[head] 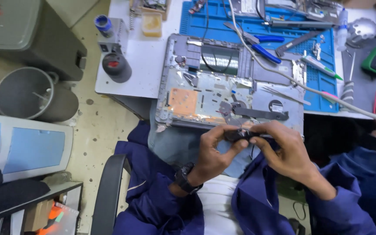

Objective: The person holds a small black electronic component with wires and manipulates it with both hands. They then use a soldering iron to work on the component's connections while seated at a cluttered workbench.

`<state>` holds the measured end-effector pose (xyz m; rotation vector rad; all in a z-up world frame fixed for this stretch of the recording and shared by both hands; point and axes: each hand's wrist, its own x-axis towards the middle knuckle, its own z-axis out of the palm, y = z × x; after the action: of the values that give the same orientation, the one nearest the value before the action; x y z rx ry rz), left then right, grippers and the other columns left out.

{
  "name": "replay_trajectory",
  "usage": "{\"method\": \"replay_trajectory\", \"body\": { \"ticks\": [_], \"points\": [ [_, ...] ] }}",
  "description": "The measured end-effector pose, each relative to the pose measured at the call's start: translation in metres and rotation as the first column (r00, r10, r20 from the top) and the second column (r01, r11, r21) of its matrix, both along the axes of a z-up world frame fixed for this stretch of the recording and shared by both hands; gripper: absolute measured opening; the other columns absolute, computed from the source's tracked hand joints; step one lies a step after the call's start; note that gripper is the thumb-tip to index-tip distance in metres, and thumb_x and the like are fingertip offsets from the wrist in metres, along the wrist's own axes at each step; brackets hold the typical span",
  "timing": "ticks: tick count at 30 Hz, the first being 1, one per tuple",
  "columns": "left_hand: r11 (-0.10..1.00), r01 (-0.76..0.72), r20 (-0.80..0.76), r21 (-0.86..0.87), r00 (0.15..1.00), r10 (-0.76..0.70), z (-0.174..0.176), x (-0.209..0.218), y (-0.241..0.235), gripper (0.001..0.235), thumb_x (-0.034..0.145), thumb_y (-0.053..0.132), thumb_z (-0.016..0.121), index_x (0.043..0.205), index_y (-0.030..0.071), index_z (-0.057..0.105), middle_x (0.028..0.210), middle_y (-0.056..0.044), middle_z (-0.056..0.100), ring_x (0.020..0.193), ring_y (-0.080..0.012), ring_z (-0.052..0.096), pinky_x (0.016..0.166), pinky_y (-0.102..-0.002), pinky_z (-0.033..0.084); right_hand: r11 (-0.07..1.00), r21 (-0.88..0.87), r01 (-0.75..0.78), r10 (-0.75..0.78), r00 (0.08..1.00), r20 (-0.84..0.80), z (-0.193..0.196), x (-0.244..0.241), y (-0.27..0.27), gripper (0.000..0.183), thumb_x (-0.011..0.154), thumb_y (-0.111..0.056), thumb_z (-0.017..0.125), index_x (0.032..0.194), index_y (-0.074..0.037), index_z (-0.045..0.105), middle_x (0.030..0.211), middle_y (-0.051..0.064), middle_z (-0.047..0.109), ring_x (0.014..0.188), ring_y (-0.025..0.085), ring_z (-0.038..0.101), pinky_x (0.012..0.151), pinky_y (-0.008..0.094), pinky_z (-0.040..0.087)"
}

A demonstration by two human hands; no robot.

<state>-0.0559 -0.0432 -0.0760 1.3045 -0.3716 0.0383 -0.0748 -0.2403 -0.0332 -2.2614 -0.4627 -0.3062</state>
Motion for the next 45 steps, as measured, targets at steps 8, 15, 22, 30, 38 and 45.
{"method": "replay_trajectory", "body": {
  "ticks": [8,15,22,30,38,45],
  "points": [
    [0.991,-0.112,0.095,0.076,0.990,0.105,-0.007,-0.002,-0.002,0.018,0.085,0.015,0.084,0.087,0.005,0.070,0.077,-0.007,0.067,0.076,-0.0234,0.064,0.068,-0.034,0.052,0.995,-0.100,-0.024,0.025,1.000,0.016,0.001,-0.003,0.003,0.018,0.092,-0.016,0.072,0.107,-0.006,0.074,0.093,0.009,0.077,0.086,0.028,0.074,0.074,0.038,0.058],
    [0.994,0.012,-0.018,-0.107,1.000,-0.014,-0.005,-0.003,-0.002,0.020,0.089,0.013,0.082,0.107,0.007,0.073,0.107,-0.007,0.075,0.105,-0.0172,0.072,0.095,-0.028,0.059,0.995,0.010,-0.104,0.104,0.994,0.032,0.023,0.001,0.018,0.019,0.092,-0.016,0.071,0.104,-0.002,0.067,0.107,0.014,0.074,0.100,0.028,0.076,0.087,0.036,0.061],
    [0.986,0.067,-0.164,0.155,0.985,-0.042,0.014,-0.012,0.027,0.057,0.083,0.018,0.082,0.135,0.008,0.063,0.115,-0.012,0.078,0.093,-0.0182,0.079,0.081,-0.027,0.065,0.999,-0.031,0.028,-0.023,0.986,0.162,0.024,-0.005,0.014,0.019,0.089,-0.014,0.078,0.100,0.000,0.069,0.100,0.016,0.073,0.091,0.027,0.074,0.081,0.033,0.059],
    [0.671,-0.665,0.874,0.328,0.483,0.051,0.049,-0.020,0.042,0.014,0.106,0.011,0.061,0.106,0.009,0.075,0.111,-0.006,0.074,0.106,-0.0223,0.070,0.087,-0.032,0.053,0.979,-0.200,-0.026,0.099,0.926,0.364,0.035,-0.007,0.033,0.012,0.093,-0.009,0.072,0.094,0.003,0.071,0.097,0.019,0.072,0.089,0.034,0.071,0.080,0.042,0.058],
    [0.702,-0.598,0.859,0.387,0.510,-0.040,0.050,0.000,0.031,0.016,0.107,0.006,0.060,0.110,0.001,0.074,0.108,-0.013,0.075,0.103,-0.0294,0.070,0.097,-0.044,0.050,0.969,-0.246,-0.029,0.139,0.886,0.443,0.038,-0.010,0.031,0.008,0.093,-0.003,0.070,0.098,0.003,0.071,0.099,0.018,0.072,0.091,0.034,0.071,0.083,0.042,0.059],
    [0.946,-0.292,0.514,0.139,0.838,0.183,0.025,0.003,0.021,0.008,0.095,0.004,0.071,0.100,0.010,0.072,0.093,-0.004,0.075,0.088,-0.0242,0.073,0.095,-0.039,0.051,0.963,0.265,0.044,-0.036,0.999,-0.034,0.013,-0.011,0.008,0.052,0.074,-0.011,0.085,0.120,0.002,0.066,0.111,0.015,0.077,0.107,0.023,0.077,0.100,0.031,0.064]
  ]
}}
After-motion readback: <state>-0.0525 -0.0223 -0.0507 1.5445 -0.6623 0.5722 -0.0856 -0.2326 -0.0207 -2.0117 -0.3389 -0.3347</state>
